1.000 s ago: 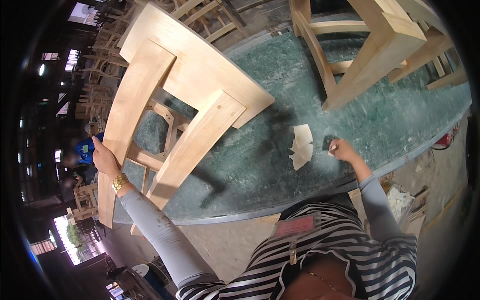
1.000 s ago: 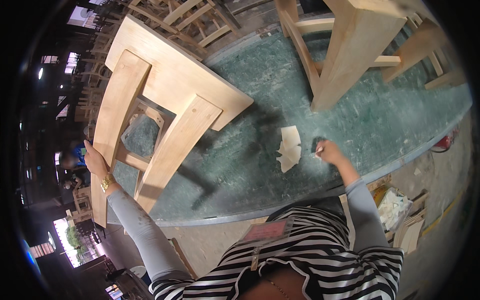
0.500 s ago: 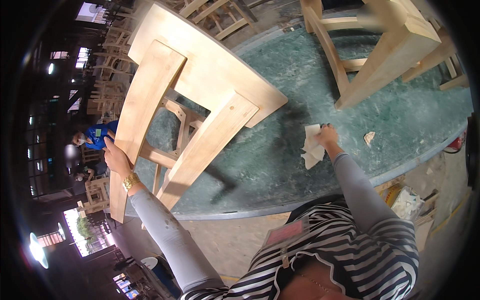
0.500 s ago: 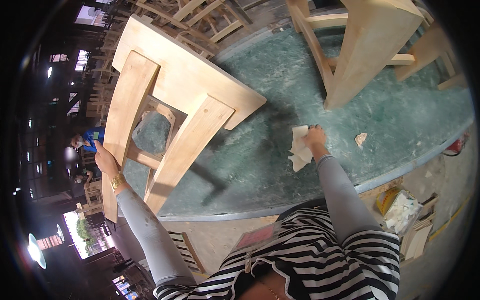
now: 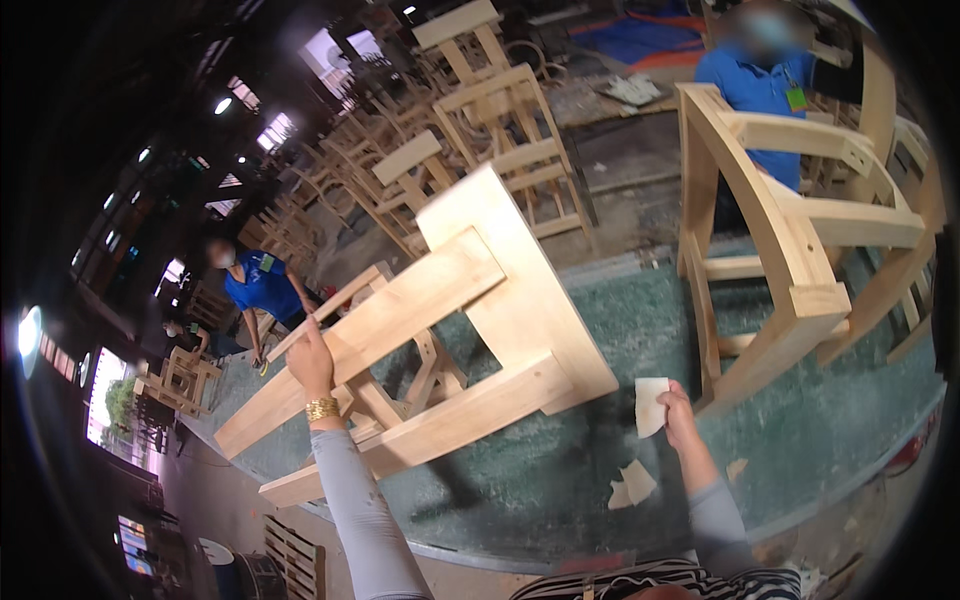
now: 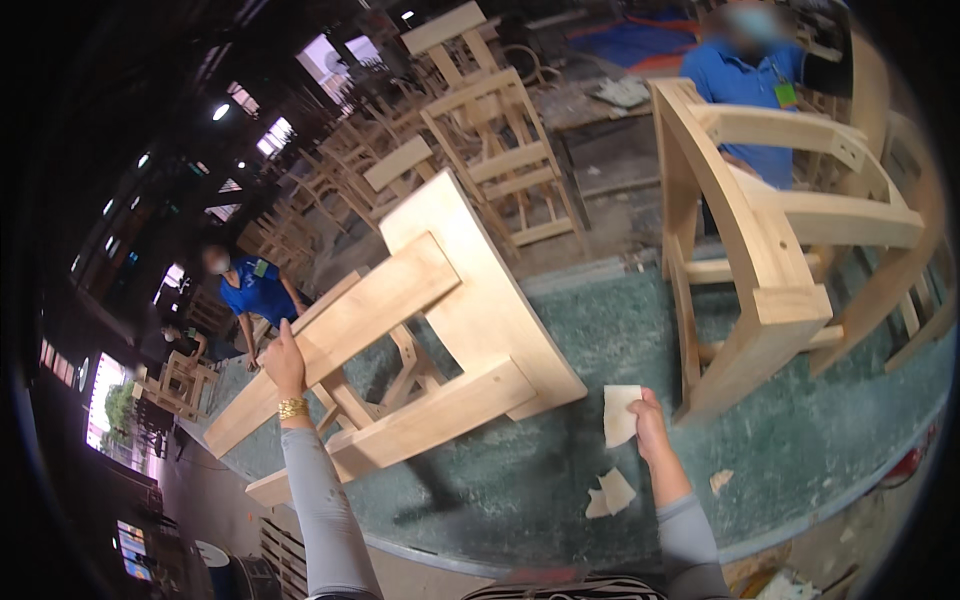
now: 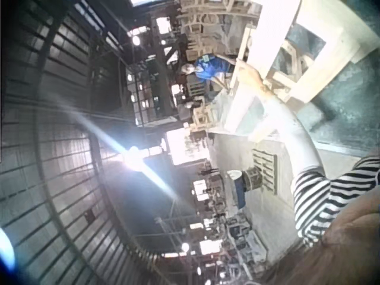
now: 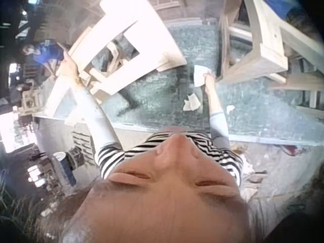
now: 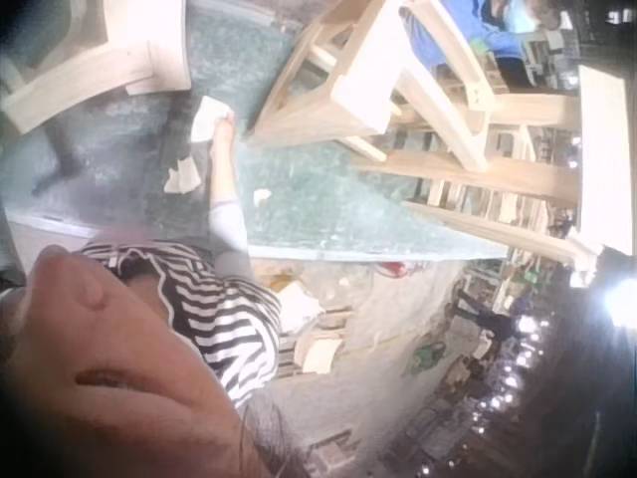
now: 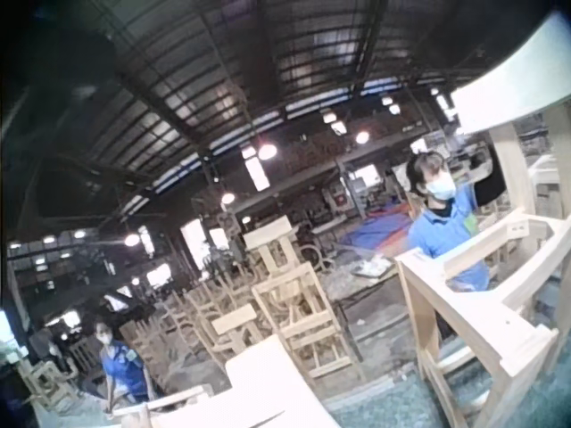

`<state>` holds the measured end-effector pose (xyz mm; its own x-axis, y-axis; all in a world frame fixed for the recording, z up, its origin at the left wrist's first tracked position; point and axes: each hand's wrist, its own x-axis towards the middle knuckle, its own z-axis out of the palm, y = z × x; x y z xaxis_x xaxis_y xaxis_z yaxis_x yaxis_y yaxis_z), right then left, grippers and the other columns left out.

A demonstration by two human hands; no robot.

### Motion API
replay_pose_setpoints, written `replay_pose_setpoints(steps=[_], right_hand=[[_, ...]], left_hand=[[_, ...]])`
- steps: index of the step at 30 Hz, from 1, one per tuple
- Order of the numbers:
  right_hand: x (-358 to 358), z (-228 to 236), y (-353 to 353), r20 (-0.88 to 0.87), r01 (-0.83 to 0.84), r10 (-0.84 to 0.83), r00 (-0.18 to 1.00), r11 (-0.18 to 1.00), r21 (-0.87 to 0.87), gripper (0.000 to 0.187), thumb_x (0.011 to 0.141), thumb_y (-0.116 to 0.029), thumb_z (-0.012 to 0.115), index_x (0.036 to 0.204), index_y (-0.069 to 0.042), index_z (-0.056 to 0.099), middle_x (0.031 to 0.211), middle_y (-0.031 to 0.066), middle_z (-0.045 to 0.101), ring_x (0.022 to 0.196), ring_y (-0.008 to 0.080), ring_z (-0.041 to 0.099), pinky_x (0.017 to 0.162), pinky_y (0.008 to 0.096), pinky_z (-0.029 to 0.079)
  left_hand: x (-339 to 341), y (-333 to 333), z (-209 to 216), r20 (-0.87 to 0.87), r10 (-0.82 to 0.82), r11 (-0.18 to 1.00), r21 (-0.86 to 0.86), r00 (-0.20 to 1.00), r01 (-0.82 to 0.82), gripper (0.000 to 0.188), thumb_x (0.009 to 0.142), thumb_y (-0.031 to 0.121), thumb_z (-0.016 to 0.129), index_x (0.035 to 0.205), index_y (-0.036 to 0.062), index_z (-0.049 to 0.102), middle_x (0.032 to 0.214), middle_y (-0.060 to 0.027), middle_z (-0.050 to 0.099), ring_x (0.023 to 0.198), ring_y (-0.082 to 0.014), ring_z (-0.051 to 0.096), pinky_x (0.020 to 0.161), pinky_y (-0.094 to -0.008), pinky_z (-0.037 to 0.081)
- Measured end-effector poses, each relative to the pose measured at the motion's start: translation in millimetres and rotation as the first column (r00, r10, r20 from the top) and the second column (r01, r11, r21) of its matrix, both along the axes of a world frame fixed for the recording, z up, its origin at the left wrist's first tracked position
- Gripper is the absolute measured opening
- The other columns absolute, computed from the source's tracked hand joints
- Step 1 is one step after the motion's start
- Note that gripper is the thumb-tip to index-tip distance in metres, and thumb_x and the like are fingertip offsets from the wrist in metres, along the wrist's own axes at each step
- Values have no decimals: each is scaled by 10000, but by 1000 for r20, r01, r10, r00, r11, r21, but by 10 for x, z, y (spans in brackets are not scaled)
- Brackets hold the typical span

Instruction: The person sands the wooden frame of a chair using a piece of sandpaper. They systematically rub the sandpaper along the legs, crossbars, and seat frame of the chair, frequently repositioning the chair to access different angles. The person also briefly handles a container of white cloths before resuming the sanding process.

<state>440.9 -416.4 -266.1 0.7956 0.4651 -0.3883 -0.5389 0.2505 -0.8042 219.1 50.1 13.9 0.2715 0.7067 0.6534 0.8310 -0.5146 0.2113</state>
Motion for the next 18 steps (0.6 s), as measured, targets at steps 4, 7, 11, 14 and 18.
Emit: replay_pose_setpoints(steps=[4, 7, 11, 14, 18], right_hand=[[187, 994, 394, 190, -192, 151, 970, 955, 225, 232, 844, -68, 628, 1063, -8, 580, 1014, 70, 645, 944, 161, 620, 821, 290, 493], [358, 1751, 862, 601, -272, 87, 795, 936, 223, 251, 859, -105, 641, 1069, 11, 568, 1021, 64, 650, 920, 145, 619, 807, 276, 495], [587, 2585, 1690, 830, -46, -4, 558, 998, 36, 223, 780, -143, 722, 939, -18, 628, 1004, 102, 632, 941, 210, 606, 818, 358, 462], [614, 2847, 2154, 951, 371, 83, 297, 908, -195, 227, 708, -183, 775, 852, -54, 656, 1133, 114, 556, 1155, 285, 472, 967, 477, 324], [578, 2789, 2368, 973, 494, 70, 219, 852, -173, 261, 685, -232, 790, 767, -48, 624, 1199, 111, 513, 1272, 328, 356, 1071, 577, 170]], left_hand=[[-14, -13, 1, -17, -34, 998, 60, 999, 35, 638, 955, 492, 372, 723, -1, 703, 715, -244, 643, 721, -419, 624, 730, -494, 456], [-18, -40, -12, -3, -33, 998, 45, 999, 33, 644, 951, 492, 378, 691, -4, 694, 708, -237, 643, 725, -415, 620, 748, -496, 445], [-14, -74, 20, -21, -14, 1000, 18, 1000, 14, 641, 947, 488, 389, 668, -7, 687, 698, -232, 641, 712, -419, 610, 753, -498, 438], [-14, -104, 24, 11, -50, 995, 87, 999, 49, 631, 945, 484, 397, 677, -5, 691, 705, -230, 643, 720, -419, 611, 749, -495, 439], [-17, -98, 1, -5, -22, 999, 25, 1000, 23, 618, 945, 487, 394, 714, 5, 705, 740, -229, 652, 749, -415, 616, 756, -492, 439]])
